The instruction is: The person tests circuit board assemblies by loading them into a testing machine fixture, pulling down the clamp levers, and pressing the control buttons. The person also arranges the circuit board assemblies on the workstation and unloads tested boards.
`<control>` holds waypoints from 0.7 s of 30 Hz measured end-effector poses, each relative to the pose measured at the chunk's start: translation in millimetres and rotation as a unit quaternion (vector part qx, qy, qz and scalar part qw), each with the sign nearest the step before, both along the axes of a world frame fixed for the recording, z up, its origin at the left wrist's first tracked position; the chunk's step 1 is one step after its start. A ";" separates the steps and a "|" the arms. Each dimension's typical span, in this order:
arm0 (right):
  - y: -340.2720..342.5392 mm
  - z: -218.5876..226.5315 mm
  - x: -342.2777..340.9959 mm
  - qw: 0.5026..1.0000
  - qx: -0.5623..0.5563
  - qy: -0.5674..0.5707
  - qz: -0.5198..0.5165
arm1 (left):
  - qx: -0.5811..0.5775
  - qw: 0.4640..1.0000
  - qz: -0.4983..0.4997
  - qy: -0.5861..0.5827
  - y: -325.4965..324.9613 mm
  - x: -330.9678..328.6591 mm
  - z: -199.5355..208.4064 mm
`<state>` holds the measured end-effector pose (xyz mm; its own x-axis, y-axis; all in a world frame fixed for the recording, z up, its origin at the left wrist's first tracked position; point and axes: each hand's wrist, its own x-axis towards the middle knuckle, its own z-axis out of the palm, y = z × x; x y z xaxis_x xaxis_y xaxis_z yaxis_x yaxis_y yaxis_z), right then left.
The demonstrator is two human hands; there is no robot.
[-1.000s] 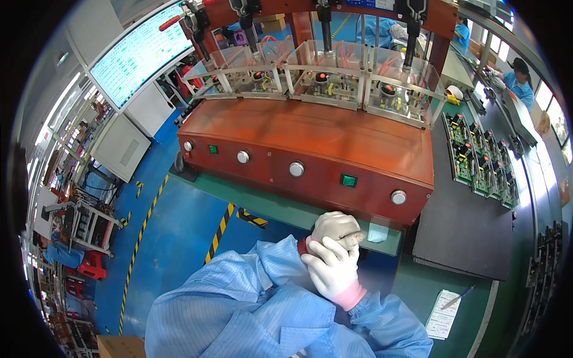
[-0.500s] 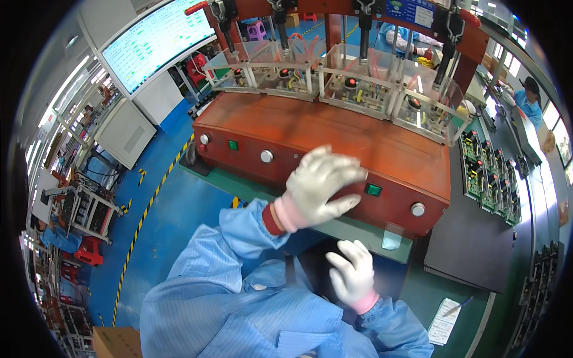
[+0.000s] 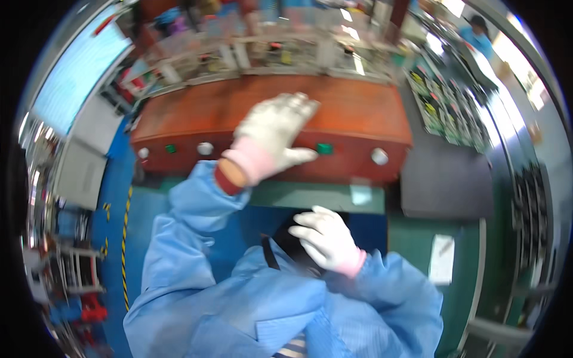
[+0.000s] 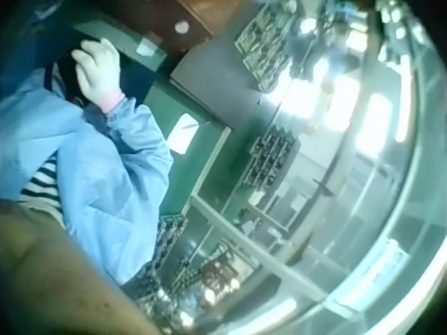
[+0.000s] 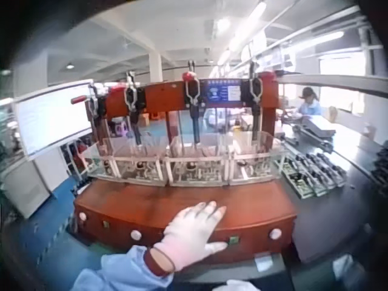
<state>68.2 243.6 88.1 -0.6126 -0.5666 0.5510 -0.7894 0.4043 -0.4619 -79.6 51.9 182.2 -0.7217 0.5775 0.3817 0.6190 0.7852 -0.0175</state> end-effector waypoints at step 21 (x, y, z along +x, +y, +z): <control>22.3 191.3 -135.4 0.939 -0.269 0.033 -0.213 | -0.107 0.994 0.028 -0.013 5.9 5.5 20.2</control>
